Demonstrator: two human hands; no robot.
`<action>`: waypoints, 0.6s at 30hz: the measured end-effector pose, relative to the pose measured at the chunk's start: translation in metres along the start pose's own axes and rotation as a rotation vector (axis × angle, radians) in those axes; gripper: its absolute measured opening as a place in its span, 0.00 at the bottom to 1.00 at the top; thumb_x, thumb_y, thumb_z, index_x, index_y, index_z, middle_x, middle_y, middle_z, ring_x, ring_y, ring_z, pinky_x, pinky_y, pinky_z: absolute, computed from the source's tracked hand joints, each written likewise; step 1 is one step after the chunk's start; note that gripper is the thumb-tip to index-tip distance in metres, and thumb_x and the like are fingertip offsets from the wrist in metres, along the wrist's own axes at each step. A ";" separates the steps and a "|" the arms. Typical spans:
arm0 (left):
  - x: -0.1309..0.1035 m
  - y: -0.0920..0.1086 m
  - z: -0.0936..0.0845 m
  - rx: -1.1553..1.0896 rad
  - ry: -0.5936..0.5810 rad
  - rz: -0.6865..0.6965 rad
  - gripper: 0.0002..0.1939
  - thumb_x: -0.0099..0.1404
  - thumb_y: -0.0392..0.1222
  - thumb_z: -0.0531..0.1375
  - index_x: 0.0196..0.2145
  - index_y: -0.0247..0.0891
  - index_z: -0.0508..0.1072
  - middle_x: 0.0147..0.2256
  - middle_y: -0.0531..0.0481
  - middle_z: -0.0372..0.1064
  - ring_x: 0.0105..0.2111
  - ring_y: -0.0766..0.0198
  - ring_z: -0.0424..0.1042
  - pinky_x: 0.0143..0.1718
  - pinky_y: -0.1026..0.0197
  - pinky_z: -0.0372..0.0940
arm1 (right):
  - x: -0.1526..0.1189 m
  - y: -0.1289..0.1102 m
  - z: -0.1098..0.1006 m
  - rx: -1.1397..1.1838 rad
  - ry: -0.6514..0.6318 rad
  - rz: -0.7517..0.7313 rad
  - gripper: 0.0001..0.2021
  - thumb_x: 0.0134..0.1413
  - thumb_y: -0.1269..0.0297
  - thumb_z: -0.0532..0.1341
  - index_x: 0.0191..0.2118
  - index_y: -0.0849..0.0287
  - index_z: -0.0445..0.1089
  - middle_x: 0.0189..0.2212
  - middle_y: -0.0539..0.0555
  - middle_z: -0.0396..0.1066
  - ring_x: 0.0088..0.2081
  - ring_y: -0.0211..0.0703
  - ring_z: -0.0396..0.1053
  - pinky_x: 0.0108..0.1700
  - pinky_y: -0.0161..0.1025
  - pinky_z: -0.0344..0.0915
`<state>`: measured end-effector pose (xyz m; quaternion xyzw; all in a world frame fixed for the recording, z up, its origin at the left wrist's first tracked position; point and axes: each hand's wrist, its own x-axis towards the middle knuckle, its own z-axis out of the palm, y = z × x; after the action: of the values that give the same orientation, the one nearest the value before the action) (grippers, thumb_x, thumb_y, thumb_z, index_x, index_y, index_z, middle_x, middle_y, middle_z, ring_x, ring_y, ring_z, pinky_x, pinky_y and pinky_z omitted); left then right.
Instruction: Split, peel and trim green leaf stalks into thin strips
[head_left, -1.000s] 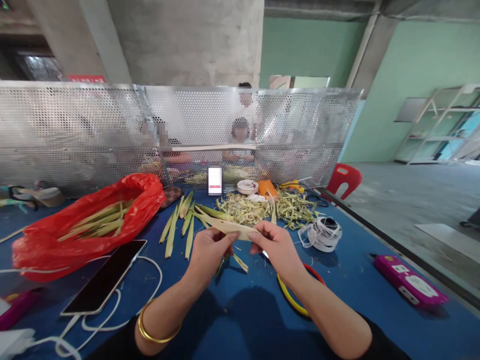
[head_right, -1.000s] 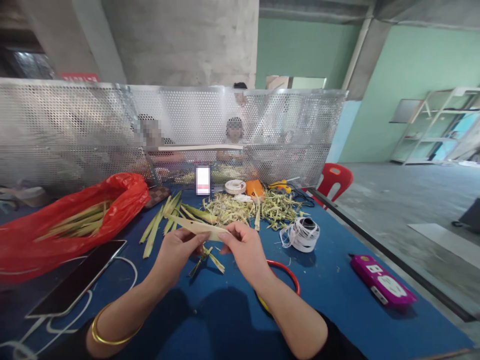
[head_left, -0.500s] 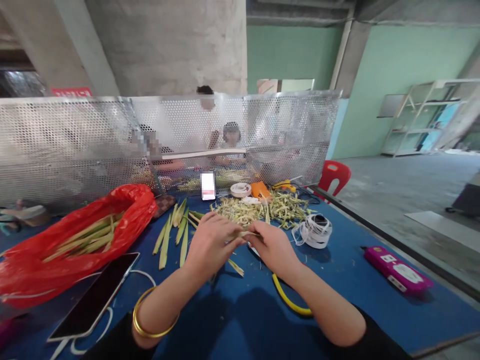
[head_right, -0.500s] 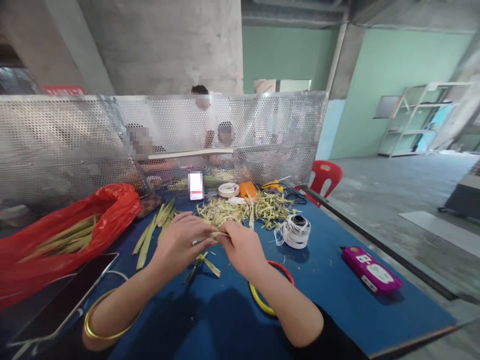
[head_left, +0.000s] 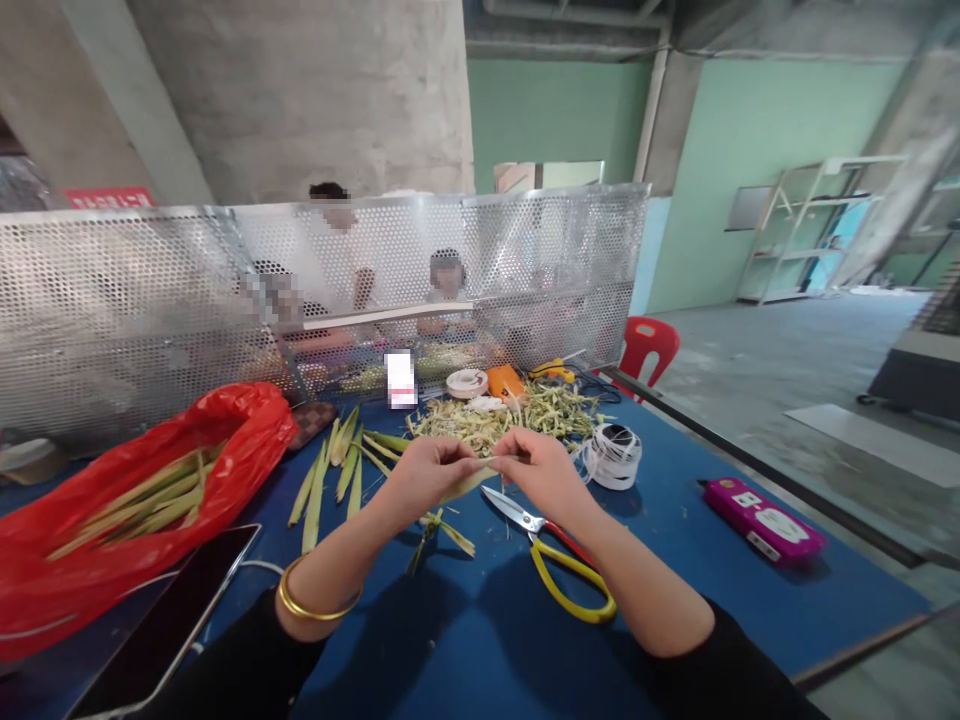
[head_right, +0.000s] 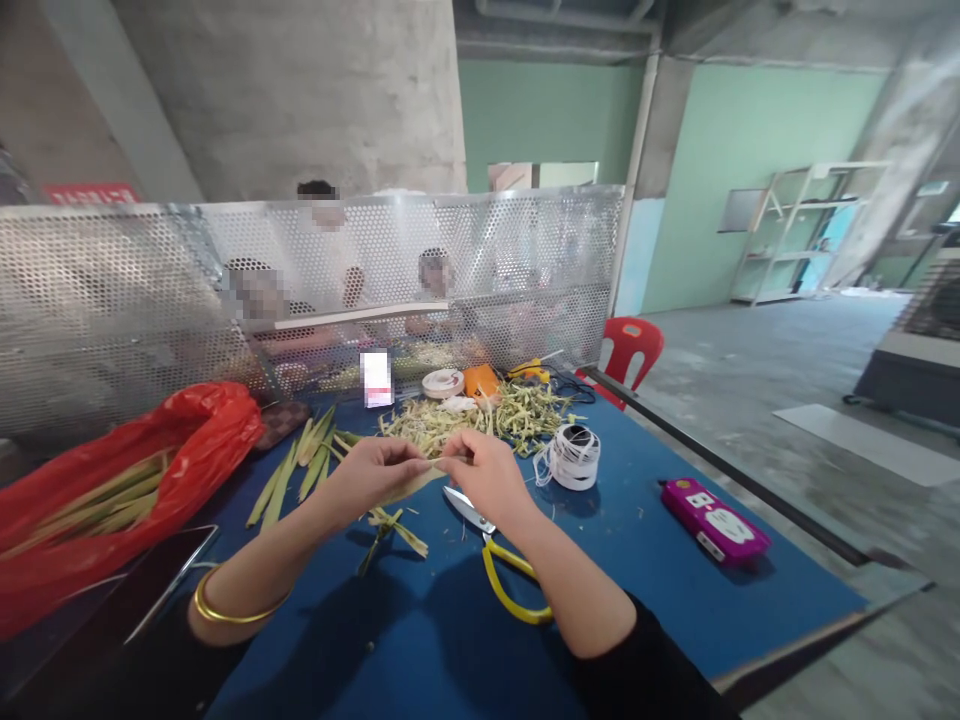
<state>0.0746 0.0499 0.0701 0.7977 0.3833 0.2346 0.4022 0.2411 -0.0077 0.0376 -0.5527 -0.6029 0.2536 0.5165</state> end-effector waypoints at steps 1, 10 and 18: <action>0.001 0.000 0.002 0.010 0.018 0.002 0.15 0.55 0.51 0.58 0.23 0.35 0.71 0.17 0.58 0.55 0.19 0.71 0.52 0.21 0.66 0.47 | 0.000 0.000 -0.001 -0.002 0.019 -0.003 0.03 0.47 0.66 0.60 0.27 0.58 0.66 0.18 0.45 0.66 0.22 0.36 0.64 0.27 0.33 0.58; 0.004 -0.003 0.002 -0.099 0.022 -0.073 0.12 0.50 0.48 0.61 0.21 0.36 0.70 0.16 0.57 0.61 0.17 0.69 0.61 0.22 0.65 0.58 | 0.004 0.002 -0.008 -0.247 0.142 -0.054 0.03 0.50 0.67 0.57 0.29 0.58 0.66 0.22 0.48 0.70 0.26 0.39 0.66 0.30 0.34 0.58; 0.002 -0.027 -0.024 -0.126 0.138 -0.182 0.11 0.47 0.48 0.62 0.21 0.35 0.72 0.17 0.57 0.62 0.18 0.69 0.60 0.22 0.66 0.57 | -0.044 0.011 -0.039 -0.863 -0.242 0.038 0.06 0.47 0.66 0.60 0.33 0.59 0.66 0.32 0.55 0.70 0.32 0.46 0.66 0.30 0.37 0.53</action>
<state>0.0479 0.0728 0.0621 0.7146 0.4654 0.2750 0.4439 0.2748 -0.0560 0.0266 -0.6950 -0.6992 0.0510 0.1596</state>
